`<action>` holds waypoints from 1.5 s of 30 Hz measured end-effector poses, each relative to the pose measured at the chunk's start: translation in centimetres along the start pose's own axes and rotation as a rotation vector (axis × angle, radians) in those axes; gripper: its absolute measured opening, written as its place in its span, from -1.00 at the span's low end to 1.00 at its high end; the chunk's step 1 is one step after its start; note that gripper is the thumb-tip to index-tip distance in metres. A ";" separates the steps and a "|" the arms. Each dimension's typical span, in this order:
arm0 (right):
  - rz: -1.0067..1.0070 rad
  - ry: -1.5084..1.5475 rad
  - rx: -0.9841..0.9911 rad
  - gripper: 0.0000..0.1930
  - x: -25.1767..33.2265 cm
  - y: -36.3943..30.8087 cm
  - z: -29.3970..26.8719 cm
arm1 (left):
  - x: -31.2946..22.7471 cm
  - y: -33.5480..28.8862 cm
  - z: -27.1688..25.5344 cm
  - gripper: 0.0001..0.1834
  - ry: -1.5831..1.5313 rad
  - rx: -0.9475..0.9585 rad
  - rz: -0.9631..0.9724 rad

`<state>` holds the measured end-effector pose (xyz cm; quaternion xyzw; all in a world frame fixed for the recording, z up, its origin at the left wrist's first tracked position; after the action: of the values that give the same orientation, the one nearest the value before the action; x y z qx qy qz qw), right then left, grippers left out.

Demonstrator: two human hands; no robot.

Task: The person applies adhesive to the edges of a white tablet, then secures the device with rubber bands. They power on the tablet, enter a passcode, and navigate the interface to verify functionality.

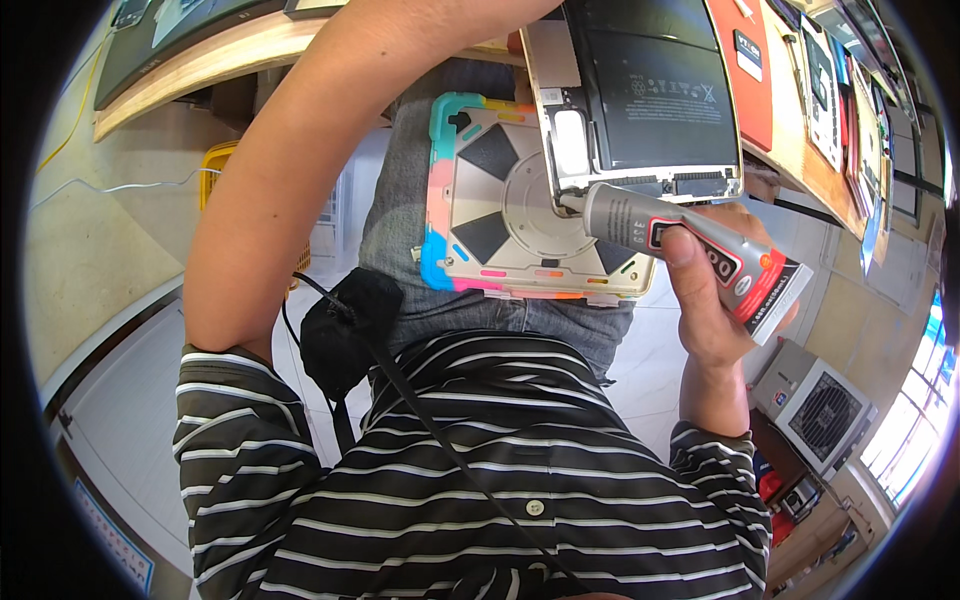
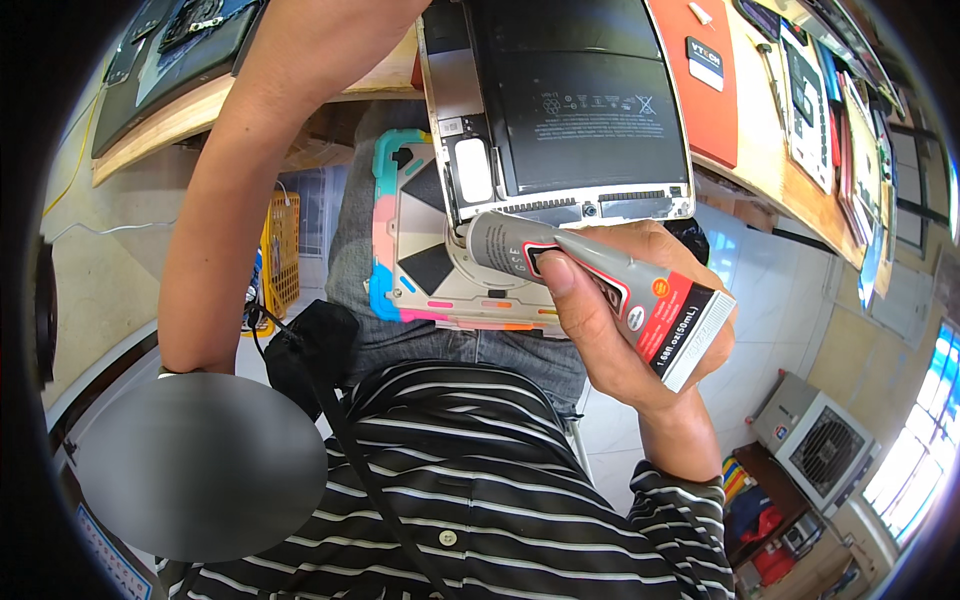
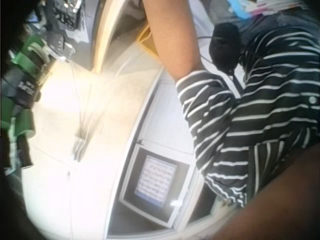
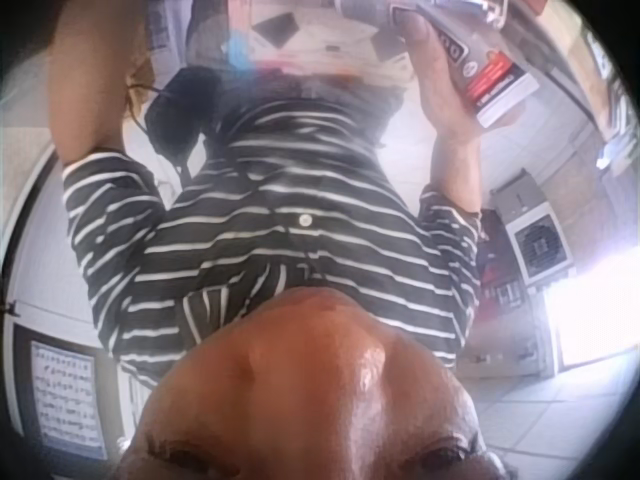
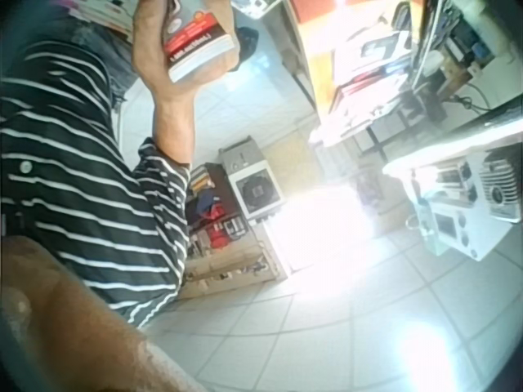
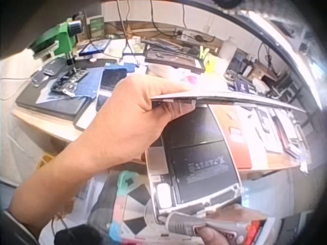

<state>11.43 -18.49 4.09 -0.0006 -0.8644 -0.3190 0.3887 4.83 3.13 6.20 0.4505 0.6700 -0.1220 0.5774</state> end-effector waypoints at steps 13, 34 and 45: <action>-0.055 -0.065 0.010 -0.87 0.4 -0.9 -0.3 | 1.8 0.7 0.5 -0.83 -0.160 0.022 0.114; 0.009 -0.098 0.022 -0.86 -0.3 -2.1 -1.4 | 2.1 0.7 0.2 -0.83 -0.185 -0.019 -0.037; -0.045 -0.115 -0.037 -0.89 -0.3 -1.9 -1.8 | 1.8 0.5 0.1 -0.81 -0.190 -0.059 -0.054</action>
<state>12.42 -20.91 3.75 -0.0067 -0.8790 -0.3431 0.3310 5.41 4.15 4.73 0.4015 0.6273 -0.1598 0.6479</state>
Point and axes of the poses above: each hand's wrist, its own y-axis towards the middle knuckle, its own z-axis out of the palm, x = y × z, the point moved 8 cm from there along y, towards the middle knuckle, and after that the axes turned 11 degrees about -z, right-handed, at the moved point
